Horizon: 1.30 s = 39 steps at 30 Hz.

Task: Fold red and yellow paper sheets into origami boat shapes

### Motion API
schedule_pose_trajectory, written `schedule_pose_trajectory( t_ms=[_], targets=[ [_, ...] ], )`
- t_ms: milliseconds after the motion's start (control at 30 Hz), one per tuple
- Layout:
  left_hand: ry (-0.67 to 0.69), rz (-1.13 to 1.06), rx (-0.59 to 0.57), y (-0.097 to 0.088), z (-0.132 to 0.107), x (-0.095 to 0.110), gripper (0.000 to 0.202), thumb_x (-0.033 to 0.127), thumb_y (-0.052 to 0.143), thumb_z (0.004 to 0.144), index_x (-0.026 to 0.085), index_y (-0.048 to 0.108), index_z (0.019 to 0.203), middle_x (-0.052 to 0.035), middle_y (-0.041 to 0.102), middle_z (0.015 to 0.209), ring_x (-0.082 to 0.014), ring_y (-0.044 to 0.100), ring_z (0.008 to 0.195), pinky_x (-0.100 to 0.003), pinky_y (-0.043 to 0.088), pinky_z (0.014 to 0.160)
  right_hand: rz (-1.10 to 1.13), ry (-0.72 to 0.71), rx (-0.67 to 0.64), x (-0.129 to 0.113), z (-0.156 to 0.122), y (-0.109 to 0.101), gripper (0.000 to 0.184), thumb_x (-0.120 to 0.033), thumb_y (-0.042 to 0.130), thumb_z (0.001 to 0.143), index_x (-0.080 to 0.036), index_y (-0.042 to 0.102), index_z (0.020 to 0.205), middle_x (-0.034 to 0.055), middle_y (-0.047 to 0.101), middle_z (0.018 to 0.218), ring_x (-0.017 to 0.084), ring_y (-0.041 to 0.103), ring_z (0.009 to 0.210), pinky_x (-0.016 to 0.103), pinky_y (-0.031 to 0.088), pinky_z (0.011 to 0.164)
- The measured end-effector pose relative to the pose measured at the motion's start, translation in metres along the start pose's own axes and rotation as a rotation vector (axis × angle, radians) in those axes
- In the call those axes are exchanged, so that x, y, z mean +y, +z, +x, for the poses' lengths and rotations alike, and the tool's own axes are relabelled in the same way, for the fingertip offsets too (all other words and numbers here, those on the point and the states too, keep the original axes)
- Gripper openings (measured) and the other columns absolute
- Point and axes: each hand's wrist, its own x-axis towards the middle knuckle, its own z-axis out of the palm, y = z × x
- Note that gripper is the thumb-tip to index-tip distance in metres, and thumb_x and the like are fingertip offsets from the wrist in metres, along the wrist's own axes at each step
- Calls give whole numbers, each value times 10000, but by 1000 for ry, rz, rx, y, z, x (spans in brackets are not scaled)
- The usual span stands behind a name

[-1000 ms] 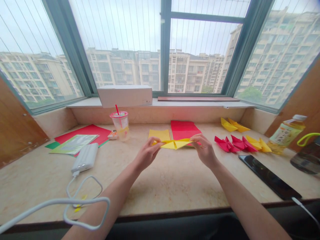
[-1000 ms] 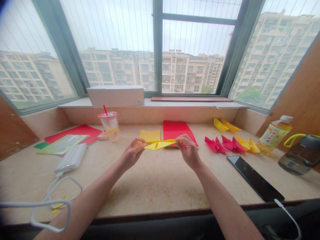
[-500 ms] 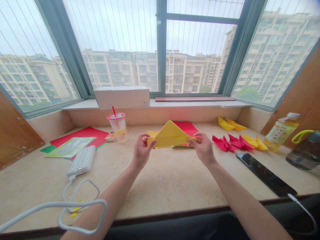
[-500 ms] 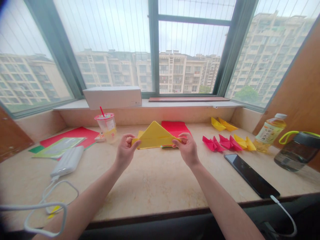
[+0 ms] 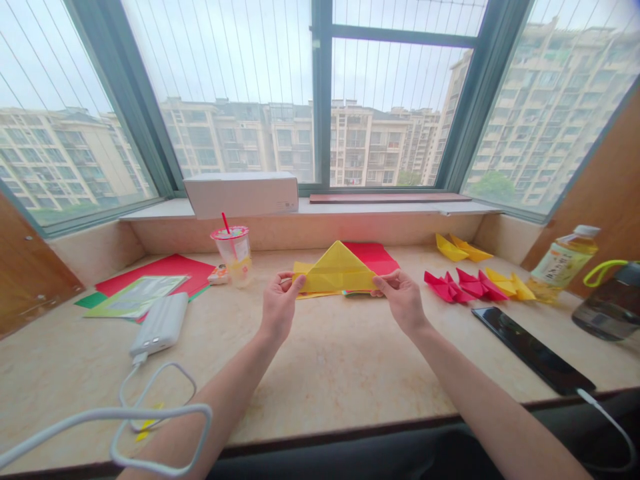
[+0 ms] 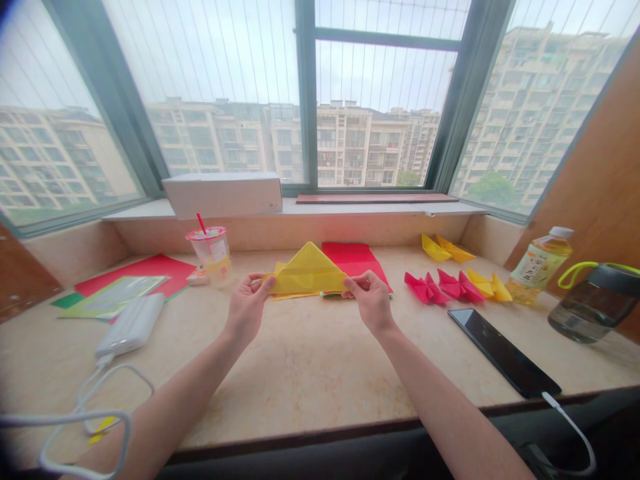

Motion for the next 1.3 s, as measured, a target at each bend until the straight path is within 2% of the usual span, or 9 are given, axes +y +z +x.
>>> schedule_pose_trajectory(
  t_ms=[200, 333, 467, 567, 700, 833, 1000, 1133, 1300],
  targets=[
    [-48, -87, -167, 3, -4, 4, 334, 386, 739, 781, 131, 670, 986, -90, 749, 984, -191, 707, 914, -273, 564, 758, -6, 16, 38, -4, 2, -2, 445, -533, 853, 593, -198, 571, 677, -3, 699, 617, 170, 669, 505, 302, 554, 509],
    [-158, -124, -237, 3, -6, 1, 321, 398, 704, 815, 120, 692, 974, -102, 744, 1009, -174, 707, 893, -271, 574, 799, -6, 17, 28, -5, 2, -5, 423, -513, 854, 607, -194, 589, 687, 2, 707, 632, 161, 671, 528, 291, 557, 519],
    [-27, -37, -192, 3, -6, -2, 417, 413, 689, 835, 200, 582, 1177, -38, 741, 948, -150, 715, 799, -321, 597, 797, 7, -7, 28, -5, 2, -4, 412, -511, 851, 615, -199, 593, 691, 5, 714, 651, 163, 672, 535, 305, 570, 528],
    [110, 54, -144, 3, -5, -2, 406, 436, 724, 799, 199, 590, 1100, -16, 720, 877, -167, 713, 805, -352, 616, 769, 15, -14, 22, -5, 0, -2, 416, -508, 852, 614, -201, 580, 686, 3, 714, 641, 166, 671, 521, 308, 570, 519],
    [161, 79, -82, 5, -5, -3, 412, 438, 777, 738, 163, 653, 1019, -41, 725, 899, -177, 709, 822, -347, 622, 758, 27, -23, 33, -4, -1, -1, 407, -495, 853, 620, -206, 576, 690, -1, 715, 645, 165, 670, 520, 310, 572, 519],
    [145, 74, -109, 5, -5, -3, 461, 369, 821, 702, 164, 691, 1094, -61, 752, 964, -170, 710, 813, -330, 600, 797, 45, -27, 49, -2, 1, -5, 376, -466, 847, 649, -204, 584, 710, -2, 721, 684, 156, 673, 539, 313, 581, 551],
    [70, 44, -198, 1, -4, -3, 363, 319, 824, 705, 171, 749, 1028, -86, 740, 1089, -206, 686, 991, -355, 543, 919, 60, -46, 75, -1, 2, -9, 338, -432, 837, 682, -205, 593, 735, -1, 721, 708, 149, 669, 588, 313, 587, 578],
    [-4, -14, -222, 0, -3, -5, 406, 327, 806, 732, 174, 732, 1100, -91, 758, 1028, -220, 685, 1001, -371, 515, 947, 88, -40, 66, 0, 2, -7, 340, -423, 846, 674, -205, 591, 728, -5, 720, 698, 142, 661, 566, 303, 578, 568],
    [-16, 47, -242, -2, -3, -7, 342, 378, 781, 757, 161, 760, 1021, -89, 757, 968, -221, 684, 944, -353, 512, 911, 74, -50, 83, -1, 1, -6, 347, -437, 847, 664, -204, 598, 725, -2, 723, 701, 144, 661, 568, 307, 584, 570]
  ],
)
